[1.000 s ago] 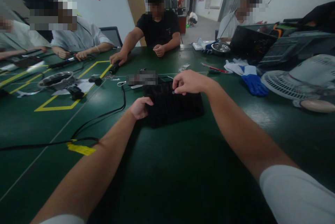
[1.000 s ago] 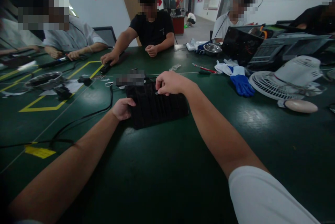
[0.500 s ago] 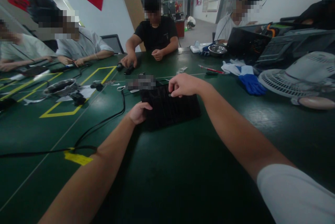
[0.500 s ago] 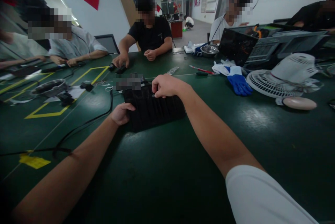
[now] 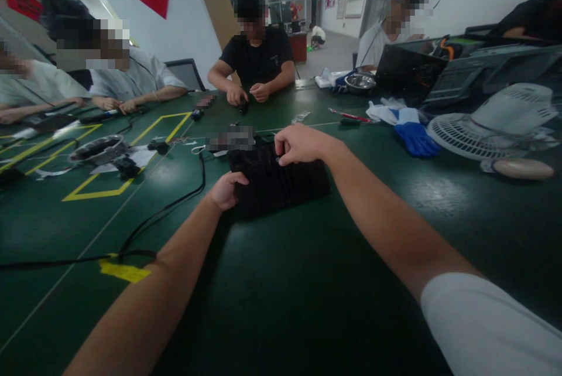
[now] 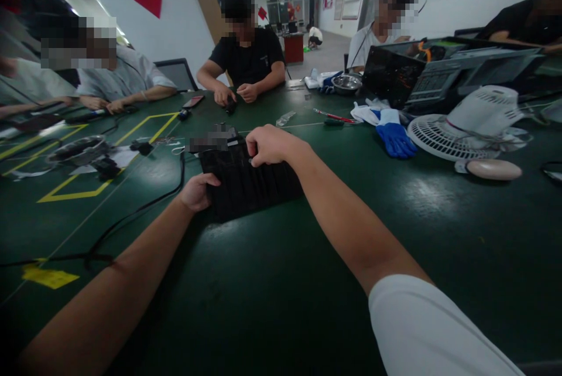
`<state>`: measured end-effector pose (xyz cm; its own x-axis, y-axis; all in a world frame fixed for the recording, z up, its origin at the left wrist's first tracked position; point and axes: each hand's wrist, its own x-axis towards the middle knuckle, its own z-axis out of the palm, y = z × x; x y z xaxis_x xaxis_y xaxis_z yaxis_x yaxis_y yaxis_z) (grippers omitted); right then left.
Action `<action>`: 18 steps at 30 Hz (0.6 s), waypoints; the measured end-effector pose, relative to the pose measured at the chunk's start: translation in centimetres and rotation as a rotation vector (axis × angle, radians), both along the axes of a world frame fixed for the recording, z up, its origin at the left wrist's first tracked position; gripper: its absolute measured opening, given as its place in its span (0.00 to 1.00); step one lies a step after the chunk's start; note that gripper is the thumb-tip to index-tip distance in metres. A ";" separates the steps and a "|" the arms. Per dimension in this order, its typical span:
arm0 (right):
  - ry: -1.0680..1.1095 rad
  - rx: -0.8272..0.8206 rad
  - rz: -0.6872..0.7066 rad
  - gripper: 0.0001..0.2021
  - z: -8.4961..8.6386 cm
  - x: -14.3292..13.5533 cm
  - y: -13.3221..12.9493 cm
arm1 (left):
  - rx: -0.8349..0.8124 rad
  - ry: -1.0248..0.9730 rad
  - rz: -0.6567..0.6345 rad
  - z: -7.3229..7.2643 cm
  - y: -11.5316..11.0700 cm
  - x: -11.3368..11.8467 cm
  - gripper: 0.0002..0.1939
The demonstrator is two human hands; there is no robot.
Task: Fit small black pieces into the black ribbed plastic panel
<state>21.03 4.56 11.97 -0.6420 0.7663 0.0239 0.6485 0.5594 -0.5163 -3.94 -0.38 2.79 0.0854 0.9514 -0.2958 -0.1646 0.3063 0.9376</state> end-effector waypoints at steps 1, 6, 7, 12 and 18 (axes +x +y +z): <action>-0.007 0.033 -0.005 0.07 -0.1 -0.1 0.0 | -0.005 0.007 0.005 0.0 0.0 0.0 0.25; -0.048 0.187 -0.048 0.09 -0.3 -0.4 0.0 | 0.006 0.020 -0.004 0.3 0.0 0.3 0.31; -0.055 0.197 -0.054 0.09 -0.3 -0.4 0.0 | 0.007 0.020 -0.008 0.3 0.0 0.4 0.32; -0.062 0.224 -0.045 0.08 -0.5 -0.4 0.1 | -0.033 -0.009 0.014 0.2 0.2 0.5 0.35; -0.055 0.190 -0.055 0.07 -0.3 -0.4 -0.1 | -0.051 -0.092 0.007 0.4 0.1 0.9 0.34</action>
